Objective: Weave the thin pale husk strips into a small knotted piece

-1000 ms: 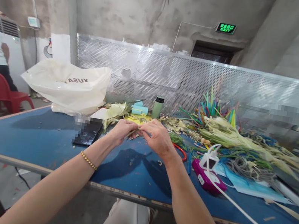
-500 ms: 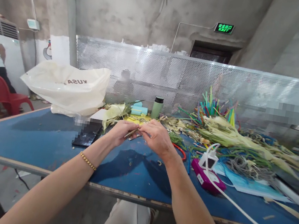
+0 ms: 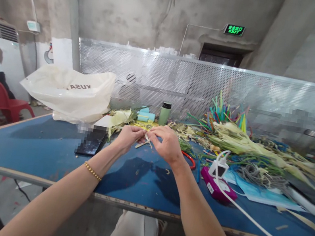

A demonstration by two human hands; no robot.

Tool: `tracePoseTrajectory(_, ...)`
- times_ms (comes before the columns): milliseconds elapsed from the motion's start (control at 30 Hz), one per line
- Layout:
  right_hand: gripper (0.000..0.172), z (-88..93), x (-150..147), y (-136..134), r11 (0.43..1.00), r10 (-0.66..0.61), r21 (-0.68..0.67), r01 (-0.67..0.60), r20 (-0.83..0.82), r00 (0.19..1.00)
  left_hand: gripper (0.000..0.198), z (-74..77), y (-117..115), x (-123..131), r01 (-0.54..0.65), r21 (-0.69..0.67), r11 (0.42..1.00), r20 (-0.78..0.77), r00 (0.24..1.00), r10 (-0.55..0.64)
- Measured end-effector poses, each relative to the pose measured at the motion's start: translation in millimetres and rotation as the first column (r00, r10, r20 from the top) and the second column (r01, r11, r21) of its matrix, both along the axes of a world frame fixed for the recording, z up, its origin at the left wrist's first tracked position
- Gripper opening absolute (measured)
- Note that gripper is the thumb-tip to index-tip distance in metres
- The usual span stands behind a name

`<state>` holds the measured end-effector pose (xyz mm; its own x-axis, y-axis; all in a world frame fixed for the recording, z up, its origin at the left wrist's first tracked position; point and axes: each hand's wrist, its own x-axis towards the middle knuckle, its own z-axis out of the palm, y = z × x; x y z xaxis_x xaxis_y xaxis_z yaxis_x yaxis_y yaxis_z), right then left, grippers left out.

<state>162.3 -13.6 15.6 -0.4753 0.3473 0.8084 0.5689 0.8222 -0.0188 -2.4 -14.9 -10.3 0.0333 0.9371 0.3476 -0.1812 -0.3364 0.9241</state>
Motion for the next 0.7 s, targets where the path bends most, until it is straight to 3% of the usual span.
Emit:
tracePoseTrajectory(133, 0.035, -4.2, -0.7, 6.6, 0.958, -0.187, -0.248, 0.142, -0.168, 0.968, 0.024, 1.8, -1.8, 4.0, -0.051, 0.142, 0.989, -0.050, 0.997, 0.059)
tracePoseTrajectory(233, 0.025, -7.2, -4.0, 7.8, 0.907, -0.078, -0.420, -0.014, -0.199, 0.977, 0.027, 2.2, -3.6, 7.3, -0.077, 0.192, 0.978, -0.049, 0.995, 0.088)
tracePoseTrajectory(300, 0.017, -8.4, -7.2, 6.7, 0.886, -0.001, -0.446, -0.125, -0.271, 0.963, 0.032, 1.3, -3.9, 9.0, -0.070, 0.196, 0.978, -0.046, 0.996, 0.080)
tracePoseTrajectory(433, 0.012, -10.5, -12.0, 6.2, 0.865, -0.002, -0.455, -0.213, -0.428, 0.904, 0.033, -2.3, -2.6, 9.7, -0.019, 0.158, 0.987, -0.050, 0.998, 0.027)
tracePoseTrajectory(533, 0.011, -12.4, -12.3, 8.0, 0.795, 0.033, -0.520, -0.311, -0.476, 0.879, 0.027, -3.6, -2.0, 8.1, 0.010, 0.105, 0.994, -0.051, 0.999, -0.005)
tracePoseTrajectory(600, 0.011, -13.2, -11.1, 9.4, 0.765, 0.018, -0.556, -0.325, -0.486, 0.874, 0.027, -2.7, -2.9, 6.1, 0.051, 0.061, 0.997, -0.066, 0.997, -0.047)
tracePoseTrajectory(700, 0.011, -13.2, -8.3, 11.5, 0.773, -0.058, -0.572, -0.276, -0.496, 0.866, 0.028, 0.2, -5.6, 3.1, 0.169, 0.020, 0.985, -0.056, 0.984, -0.168)
